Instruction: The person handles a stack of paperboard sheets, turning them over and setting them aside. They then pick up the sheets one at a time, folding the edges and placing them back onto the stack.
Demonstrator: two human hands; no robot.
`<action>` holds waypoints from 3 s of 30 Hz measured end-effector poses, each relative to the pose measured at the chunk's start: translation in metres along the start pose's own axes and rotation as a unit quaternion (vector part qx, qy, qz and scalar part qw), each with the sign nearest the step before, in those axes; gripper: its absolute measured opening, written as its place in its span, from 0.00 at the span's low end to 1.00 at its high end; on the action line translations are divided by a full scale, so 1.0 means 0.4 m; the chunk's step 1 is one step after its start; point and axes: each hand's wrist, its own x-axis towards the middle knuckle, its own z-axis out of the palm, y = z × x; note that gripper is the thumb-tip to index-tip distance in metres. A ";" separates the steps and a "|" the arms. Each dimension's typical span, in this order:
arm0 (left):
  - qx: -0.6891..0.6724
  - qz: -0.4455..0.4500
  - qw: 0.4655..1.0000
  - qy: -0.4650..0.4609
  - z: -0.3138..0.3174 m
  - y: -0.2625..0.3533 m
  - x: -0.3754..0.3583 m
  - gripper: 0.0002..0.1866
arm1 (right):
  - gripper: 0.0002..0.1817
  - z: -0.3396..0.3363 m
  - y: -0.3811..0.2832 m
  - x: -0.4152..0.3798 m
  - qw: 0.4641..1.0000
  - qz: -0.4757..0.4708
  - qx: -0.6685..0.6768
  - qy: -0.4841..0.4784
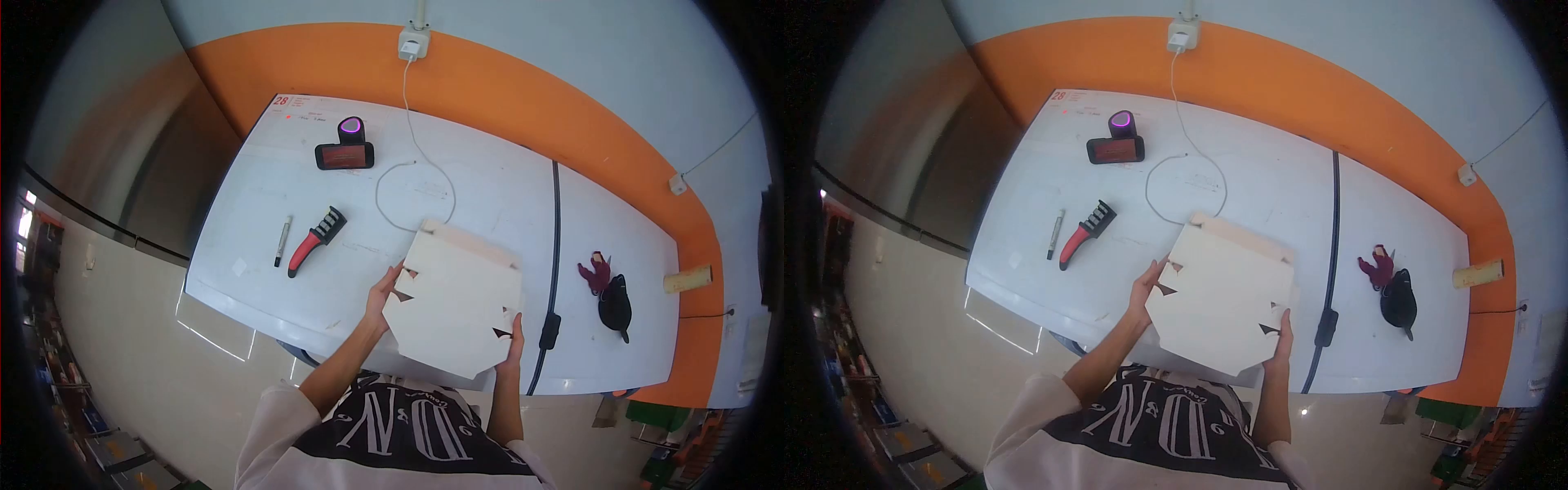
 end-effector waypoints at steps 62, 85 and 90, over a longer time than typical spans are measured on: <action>0.266 -0.112 0.946 0.148 -0.077 -0.187 -0.106 0.23 | 0.15 -0.082 -0.122 -0.007 0.898 0.084 -0.430 0.051; -0.064 -0.123 0.990 0.040 -0.092 -0.135 -0.125 0.29 | 0.18 -0.118 -0.036 -0.036 0.993 0.114 0.011 0.009; -0.017 -0.148 0.983 0.109 -0.008 -0.116 -0.130 0.27 | 0.19 -0.142 -0.049 -0.037 0.991 0.111 -0.078 0.019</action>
